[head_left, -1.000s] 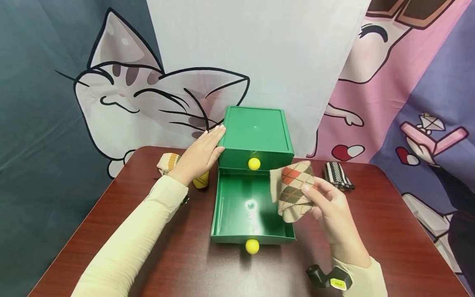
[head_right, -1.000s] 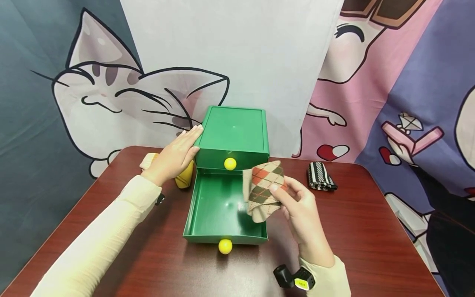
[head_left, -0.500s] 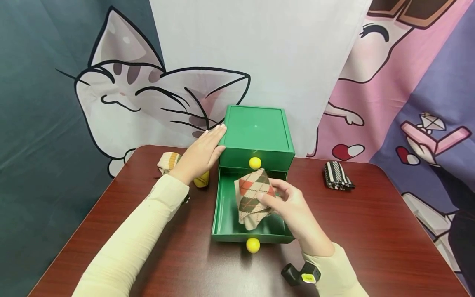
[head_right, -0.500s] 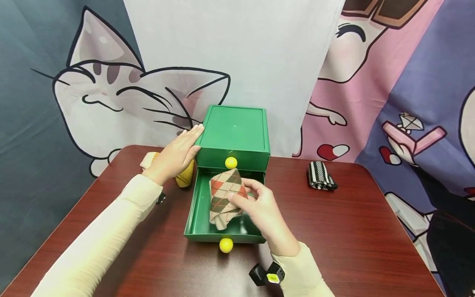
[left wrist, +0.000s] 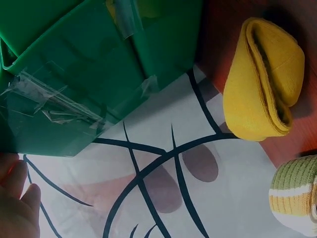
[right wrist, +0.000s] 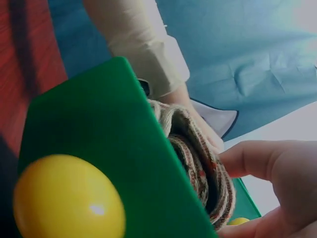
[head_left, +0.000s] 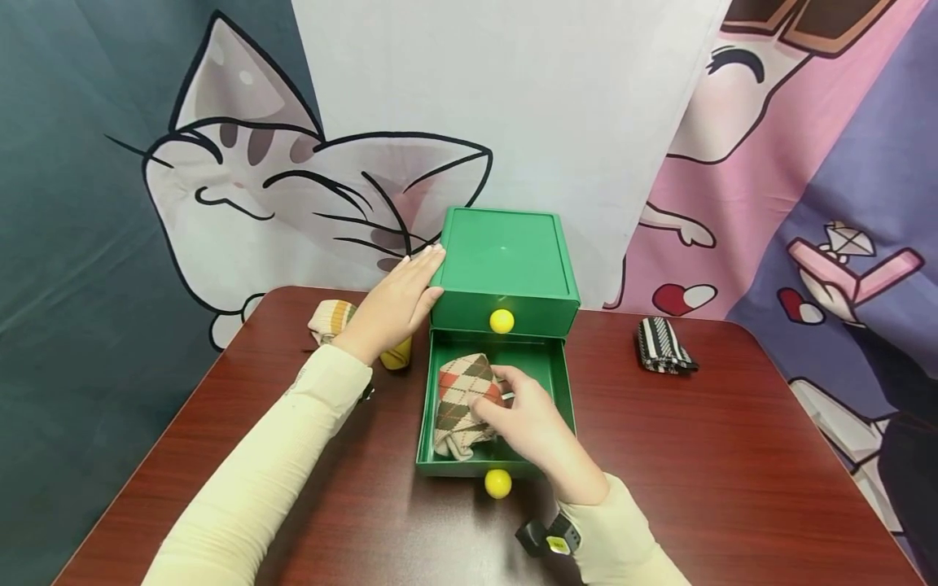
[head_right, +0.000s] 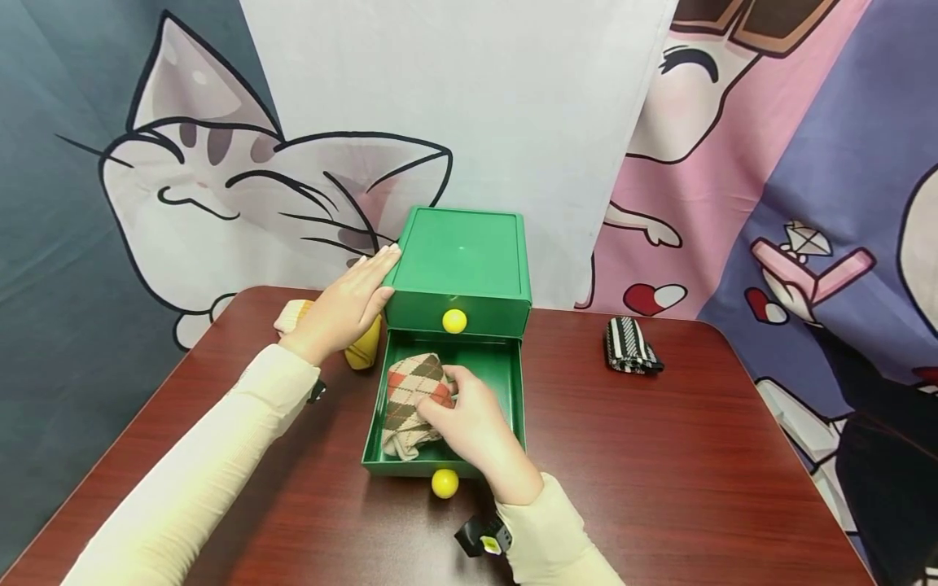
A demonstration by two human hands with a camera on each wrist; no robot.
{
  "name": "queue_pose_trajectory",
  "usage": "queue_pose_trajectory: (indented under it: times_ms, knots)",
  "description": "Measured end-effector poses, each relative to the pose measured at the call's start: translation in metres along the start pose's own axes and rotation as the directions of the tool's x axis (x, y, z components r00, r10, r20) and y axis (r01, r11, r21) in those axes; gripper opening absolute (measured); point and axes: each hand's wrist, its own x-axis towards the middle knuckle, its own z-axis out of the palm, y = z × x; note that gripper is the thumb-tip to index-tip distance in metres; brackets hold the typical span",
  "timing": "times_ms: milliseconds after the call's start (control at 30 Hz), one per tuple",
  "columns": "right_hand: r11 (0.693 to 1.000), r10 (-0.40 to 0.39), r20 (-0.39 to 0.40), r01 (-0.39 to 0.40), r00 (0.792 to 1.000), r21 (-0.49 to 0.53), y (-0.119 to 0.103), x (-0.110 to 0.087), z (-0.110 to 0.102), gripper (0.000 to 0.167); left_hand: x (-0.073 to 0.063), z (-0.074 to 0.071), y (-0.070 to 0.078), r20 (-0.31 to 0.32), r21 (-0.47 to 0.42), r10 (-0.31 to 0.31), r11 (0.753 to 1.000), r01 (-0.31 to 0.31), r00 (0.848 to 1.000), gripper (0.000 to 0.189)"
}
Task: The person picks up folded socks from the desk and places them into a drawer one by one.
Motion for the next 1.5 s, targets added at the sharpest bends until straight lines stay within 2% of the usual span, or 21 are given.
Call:
queue_pose_trajectory:
  times_ms: [300,633,1033,1167,1300,1500]
  knots:
    - [0.988,-0.039,0.056,0.046,0.998,-0.146,0.0,0.001,0.014,0.057,0.0,-0.001,0.001,0.002,0.001,-0.01,1.0,0.01,1.0,0.056]
    - [0.965,-0.05,0.077,0.068,0.996,-0.254,-0.002,0.001,0.015,0.053,0.001,-0.001,0.001,-0.001,0.001,-0.006,1.0,0.006,1.0,0.055]
    - [0.971,-0.058,0.019,0.061,0.998,-0.233,-0.004,-0.004,0.0,0.038,0.0,-0.001,0.001,0.005,0.003,-0.012,1.0,0.012,1.0,0.056]
    - [0.978,-0.08,-0.022,0.074,0.997,-0.195,-0.003,-0.007,-0.006,0.031,0.0,-0.001,0.001,0.009,-0.002,-0.013,1.0,0.013,1.0,0.057]
    - [0.979,-0.161,-0.108,0.144,0.981,-0.146,0.001,-0.007,-0.02,0.023,0.0,-0.001,0.001,0.01,-0.001,-0.012,1.0,0.012,1.0,0.057]
    - [0.954,-0.3,-0.255,0.292,0.919,-0.068,0.014,-0.005,-0.05,0.013,0.0,-0.001,0.002,0.012,-0.004,-0.015,1.0,0.015,1.0,0.057]
